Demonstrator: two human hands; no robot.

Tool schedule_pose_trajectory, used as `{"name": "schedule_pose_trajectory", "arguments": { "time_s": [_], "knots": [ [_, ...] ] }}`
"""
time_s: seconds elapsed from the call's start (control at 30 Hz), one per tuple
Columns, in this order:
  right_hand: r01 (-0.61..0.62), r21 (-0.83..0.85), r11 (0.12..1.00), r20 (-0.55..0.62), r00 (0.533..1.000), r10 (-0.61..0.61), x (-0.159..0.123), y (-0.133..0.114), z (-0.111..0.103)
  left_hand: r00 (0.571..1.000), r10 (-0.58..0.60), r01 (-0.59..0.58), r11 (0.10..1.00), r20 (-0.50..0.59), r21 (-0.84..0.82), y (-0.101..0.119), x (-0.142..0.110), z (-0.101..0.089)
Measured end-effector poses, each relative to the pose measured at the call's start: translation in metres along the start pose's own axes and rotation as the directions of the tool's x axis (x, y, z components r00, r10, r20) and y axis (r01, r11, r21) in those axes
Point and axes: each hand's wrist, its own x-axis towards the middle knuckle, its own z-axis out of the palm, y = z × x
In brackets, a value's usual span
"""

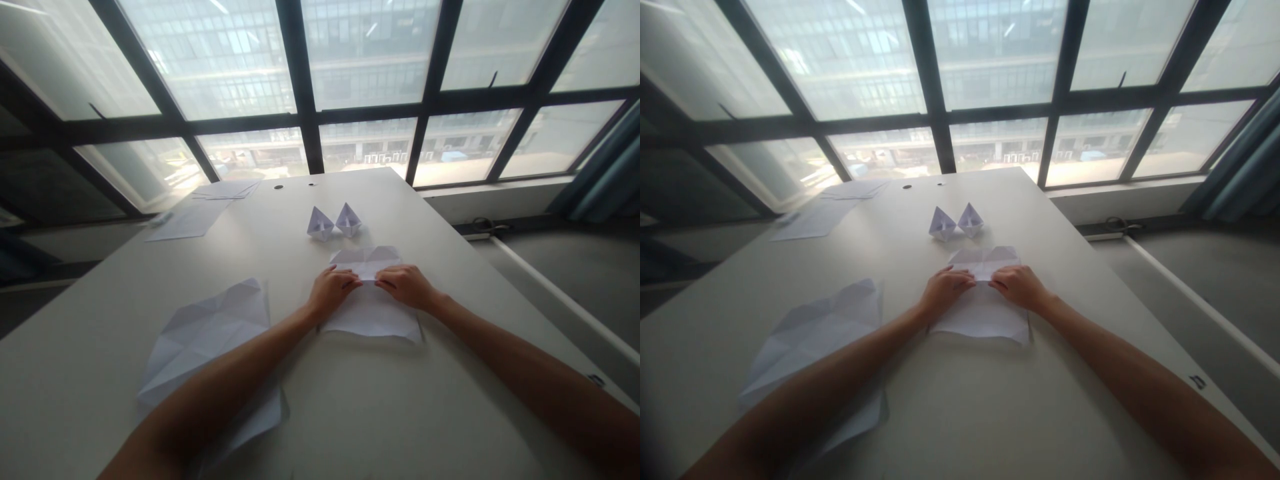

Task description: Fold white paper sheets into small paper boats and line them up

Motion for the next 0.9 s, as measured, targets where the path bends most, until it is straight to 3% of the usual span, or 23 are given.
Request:
{"name": "schedule_pose_trajectory", "arguments": {
  "time_s": [0.1, 0.17, 0.33, 0.47, 0.6, 0.77, 0.83, 0.9],
  "knots": [
    [-0.014, -0.049, 0.999, -0.076, 0.997, 0.010, 0.000, 0.003, -0.002, 0.986, -0.116, 0.106, 0.991, -0.122, -0.087, 0.001, 0.002, -0.001],
    [-0.016, -0.056, 0.998, -0.145, 0.989, 0.008, -0.001, 0.006, -0.003, 0.957, -0.220, 0.174, 0.957, -0.188, -0.233, 0.001, 0.003, -0.002],
    [-0.048, -0.007, 0.999, -0.285, 0.958, 0.045, -0.003, 0.009, -0.003, 0.885, -0.409, 0.219, 0.787, -0.222, -0.577, -0.004, 0.008, -0.005],
    [-0.058, 0.101, 0.993, -0.394, 0.914, 0.093, -0.004, 0.007, -0.003, 0.896, -0.385, 0.190, 0.784, -0.222, -0.591, -0.005, 0.011, -0.007],
    [-0.115, 0.258, 0.959, -0.510, 0.827, 0.237, -0.004, 0.004, -0.004, 0.878, -0.372, 0.178, 0.838, -0.301, -0.516, 0.002, 0.009, -0.010],
    [-0.173, 0.550, 0.817, -0.539, 0.674, 0.505, 0.003, 0.001, -0.006, 0.820, -0.389, 0.150, 0.854, -0.419, -0.499, 0.005, 0.007, -0.014],
    [-0.143, 0.700, 0.700, -0.441, 0.685, 0.580, 0.006, 0.001, -0.005, 0.797, -0.389, 0.139, 0.862, -0.462, -0.487, 0.003, 0.008, -0.014],
    [-0.129, 0.819, 0.559, -0.299, 0.735, 0.608, 0.008, 0.002, -0.002, 0.772, -0.396, 0.136, 0.867, -0.497, -0.479, -0.001, 0.009, -0.014]
  ]
}}
